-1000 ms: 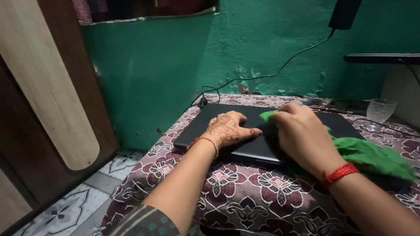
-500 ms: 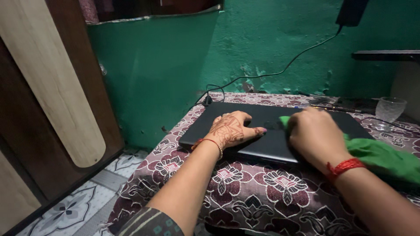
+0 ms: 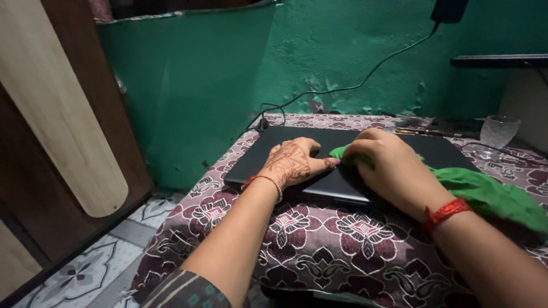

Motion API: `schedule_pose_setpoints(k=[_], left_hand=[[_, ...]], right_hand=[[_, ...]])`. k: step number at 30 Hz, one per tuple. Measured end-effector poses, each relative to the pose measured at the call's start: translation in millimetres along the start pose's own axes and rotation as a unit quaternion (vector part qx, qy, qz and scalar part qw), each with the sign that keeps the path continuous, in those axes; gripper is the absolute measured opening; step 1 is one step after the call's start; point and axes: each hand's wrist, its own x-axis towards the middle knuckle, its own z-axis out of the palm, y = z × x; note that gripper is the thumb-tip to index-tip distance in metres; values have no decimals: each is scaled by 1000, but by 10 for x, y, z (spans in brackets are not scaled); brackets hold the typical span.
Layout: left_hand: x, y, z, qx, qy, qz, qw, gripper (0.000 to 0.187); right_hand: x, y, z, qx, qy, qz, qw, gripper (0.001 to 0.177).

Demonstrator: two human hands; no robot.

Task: The person wipes a keyboard and then the outer casing of a laptop with a green cloth.

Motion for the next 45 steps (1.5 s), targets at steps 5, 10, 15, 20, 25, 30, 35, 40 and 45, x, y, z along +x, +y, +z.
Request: schedule_pose_setpoints(k=[5, 10, 15, 20, 25, 30, 35, 40, 45], left_hand=[[-37, 16, -22, -10, -4, -5, 1000, 85], [-37, 43, -26, -8, -2, -7, 1000, 85], [-44, 34, -40, -8, 0, -10, 1000, 85], [-11, -16, -16, -6, 1, 6, 1000, 82], [-3, -2, -21, -3, 0, -1, 1000, 82], [-53, 34, -45, -15, -6, -14, 1000, 84], [-39, 39, -51, -13, 5, -4, 1000, 85], [-53, 15, -31, -15, 2, -6, 1000, 83], [-34, 6, -18, -19, 10, -11, 1000, 83]], right_hand=[[-11, 136, 101, -52, 25, 50, 997, 20], [-90, 275, 130, -158, 72, 113, 978, 15], [-91, 183, 99, -108, 169, -19, 979, 18], [-36, 33, 25, 14, 72, -91, 993, 19], [6, 60, 26, 13, -11, -40, 999, 21], [-41, 193, 140, -92, 31, 78, 992, 17], [-104, 210, 136, -165, 121, 80, 976, 14], [-41, 102, 74, -10, 93, -92, 991, 21], [8, 143, 89, -3, 31, -58, 998, 20]])
